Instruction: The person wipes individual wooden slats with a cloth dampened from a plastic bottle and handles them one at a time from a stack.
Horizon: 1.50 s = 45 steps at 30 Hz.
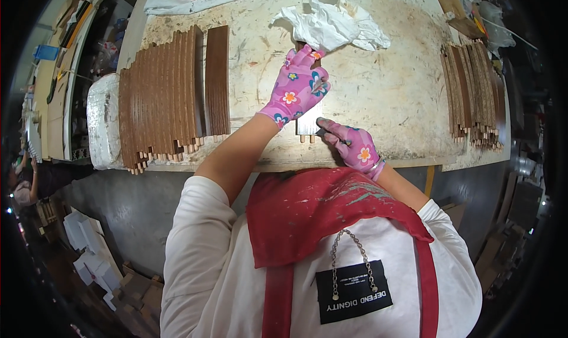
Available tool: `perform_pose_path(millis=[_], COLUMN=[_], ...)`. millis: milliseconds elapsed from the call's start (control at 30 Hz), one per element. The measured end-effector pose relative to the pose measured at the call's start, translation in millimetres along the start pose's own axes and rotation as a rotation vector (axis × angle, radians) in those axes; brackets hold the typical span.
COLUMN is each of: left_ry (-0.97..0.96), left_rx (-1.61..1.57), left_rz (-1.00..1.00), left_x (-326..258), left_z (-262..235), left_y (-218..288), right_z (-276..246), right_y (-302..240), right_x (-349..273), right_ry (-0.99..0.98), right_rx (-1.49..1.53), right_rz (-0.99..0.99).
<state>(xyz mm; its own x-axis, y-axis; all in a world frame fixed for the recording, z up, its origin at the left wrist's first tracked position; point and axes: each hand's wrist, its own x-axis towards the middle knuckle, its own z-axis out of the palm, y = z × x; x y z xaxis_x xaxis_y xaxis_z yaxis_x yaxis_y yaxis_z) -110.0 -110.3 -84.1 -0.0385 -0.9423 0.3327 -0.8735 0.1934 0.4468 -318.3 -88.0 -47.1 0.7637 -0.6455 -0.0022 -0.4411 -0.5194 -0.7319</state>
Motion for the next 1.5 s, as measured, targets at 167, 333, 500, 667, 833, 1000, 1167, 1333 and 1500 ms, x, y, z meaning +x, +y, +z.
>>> perform_pose_path(millis=[167, 333, 500, 667, 833, 1000, 1167, 1333, 1500], left_ry=[0.015, -0.008, -0.026, -0.012, -0.024, -0.004, -0.014, -0.023, -0.023], left_rx=[-0.001, 0.016, 0.007, 0.015, 0.011, 0.0, 0.003, -0.004, 0.012], left_rz=[0.002, 0.0, -0.019, -0.009, -0.021, 0.002, -0.001, 0.005, 0.0], left_x=[-0.5, -0.2, -0.3, -0.4, -0.1, 0.4, 0.1, 0.2, 0.2], left_z=[0.0, -0.6, -1.4, -5.1, -2.0, -4.0, -3.2, -4.1, -4.8], left_y=[0.8, 1.5, 2.5, 4.0, 1.9, 2.9, 1.3, 2.5, 2.0], right_z=[2.9, 1.6, -0.1, 0.6, -3.3, 0.3, 0.8, -17.0, -23.7], right_y=[-0.9, 2.6, 0.4, -4.5, 0.4, -0.8, -0.2, -9.9, 8.2], right_x=[2.4, 0.8, 2.7, 3.3, 2.5, 4.2, 4.3, 9.5, 11.4], right_ry=[-0.014, -0.078, -0.054, -0.086, -0.111, -0.088, -0.077, -0.242, 0.178], right_rx=[-0.137, -0.194, -0.108, -0.183, 0.009, 0.016, -0.066, -0.195, 0.427], right_rz=[-0.024, -0.082, -0.071, 0.017, -0.051, 0.017, -0.042, -0.02, 0.044])
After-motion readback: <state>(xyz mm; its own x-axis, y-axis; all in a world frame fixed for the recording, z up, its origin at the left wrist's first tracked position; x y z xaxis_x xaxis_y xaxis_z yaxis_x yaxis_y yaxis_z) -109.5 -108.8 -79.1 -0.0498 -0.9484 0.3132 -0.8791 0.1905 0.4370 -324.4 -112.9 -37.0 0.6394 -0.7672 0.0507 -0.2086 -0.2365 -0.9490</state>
